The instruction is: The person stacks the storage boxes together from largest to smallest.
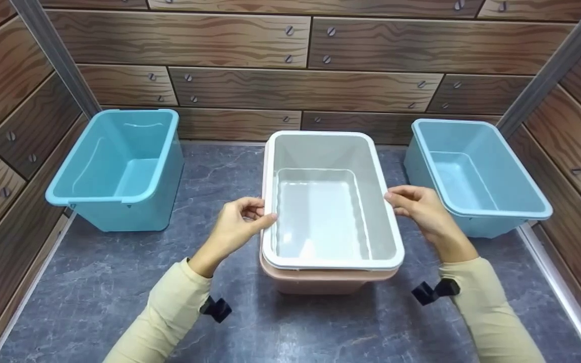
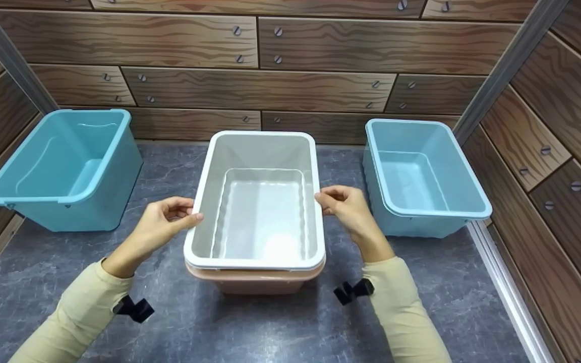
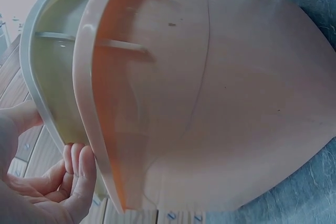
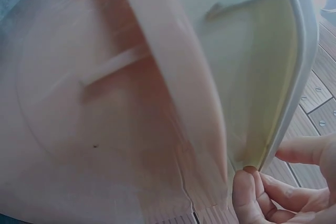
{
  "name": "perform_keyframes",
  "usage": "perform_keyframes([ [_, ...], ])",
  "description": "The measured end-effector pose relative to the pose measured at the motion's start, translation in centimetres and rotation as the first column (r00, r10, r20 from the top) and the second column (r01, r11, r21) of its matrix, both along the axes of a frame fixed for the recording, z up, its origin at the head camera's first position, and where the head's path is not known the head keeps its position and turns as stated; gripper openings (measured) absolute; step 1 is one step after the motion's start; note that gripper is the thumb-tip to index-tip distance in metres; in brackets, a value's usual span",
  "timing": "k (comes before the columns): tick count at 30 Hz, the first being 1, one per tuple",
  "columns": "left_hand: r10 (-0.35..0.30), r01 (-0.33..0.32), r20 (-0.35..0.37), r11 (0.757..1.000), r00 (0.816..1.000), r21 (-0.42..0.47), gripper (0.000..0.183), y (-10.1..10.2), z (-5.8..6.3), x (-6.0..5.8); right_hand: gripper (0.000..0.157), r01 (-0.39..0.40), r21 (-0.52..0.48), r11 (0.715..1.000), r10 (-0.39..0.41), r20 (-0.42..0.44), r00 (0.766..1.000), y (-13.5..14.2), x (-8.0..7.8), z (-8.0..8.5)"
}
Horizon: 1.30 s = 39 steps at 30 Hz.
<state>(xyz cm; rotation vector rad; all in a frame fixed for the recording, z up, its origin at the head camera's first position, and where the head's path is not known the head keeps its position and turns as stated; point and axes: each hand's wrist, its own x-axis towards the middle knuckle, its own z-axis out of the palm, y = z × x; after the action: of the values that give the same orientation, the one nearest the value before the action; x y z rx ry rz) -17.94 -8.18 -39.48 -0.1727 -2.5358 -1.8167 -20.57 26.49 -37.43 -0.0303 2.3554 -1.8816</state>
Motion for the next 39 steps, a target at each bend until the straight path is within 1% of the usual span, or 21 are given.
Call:
perform_keyframes([
  [2,0.0,0.0,0.0,1.0,1.0,0.0,0.034,-0.03,-0.12,-0.09,0.02,-0.002,0.016,1.0,0.002,0.001,1.0,0.0,-0.03,-0.05],
  [8,0.0,0.0,-0.007,1.0,1.0,-0.003,0.033,-0.06,-0.35,-0.24,0.02,-0.005,0.023,1.0,0.005,0.002,1.0,-0.01,-0.19,-0.21],
  [13,-0.002,0.002,-0.01,1.0,1.0,-0.02,0.033,-0.07,-0.3,-0.23,0.033,-0.002,0.054,0.999,0.002,0.001,1.0,-0.01,-0.28,-0.22],
  [15,-0.004,0.003,-0.01,1.0,1.0,-0.022,0.033,-0.06,-0.28,-0.25,0.036,0.0,0.067,0.998,-0.001,0.005,1.0,-0.01,-0.28,-0.21],
  [17,-0.003,0.003,-0.012,1.0,1.0,-0.026,0.032,-0.05,-0.3,-0.25,0.035,0.0,0.075,0.997,-0.001,0.009,1.0,-0.01,-0.29,-0.22],
  [24,0.007,-0.007,-0.001,0.999,1.0,-0.046,0.03,0.04,-0.34,-0.28,0.026,0.004,0.052,0.999,-0.004,0.005,1.0,-0.06,-0.36,-0.39],
  [31,0.013,-0.013,0.002,0.998,1.0,-0.056,0.03,0.08,-0.44,-0.33,0.032,-0.004,0.056,0.998,0.004,0.012,1.0,0.02,-0.38,-0.55],
  [39,0.014,-0.015,-0.012,0.998,1.0,-0.059,0.03,0.06,-0.6,-0.4,0.037,0.001,0.061,0.998,-0.002,0.013,1.0,-0.04,-0.5,-0.72],
])
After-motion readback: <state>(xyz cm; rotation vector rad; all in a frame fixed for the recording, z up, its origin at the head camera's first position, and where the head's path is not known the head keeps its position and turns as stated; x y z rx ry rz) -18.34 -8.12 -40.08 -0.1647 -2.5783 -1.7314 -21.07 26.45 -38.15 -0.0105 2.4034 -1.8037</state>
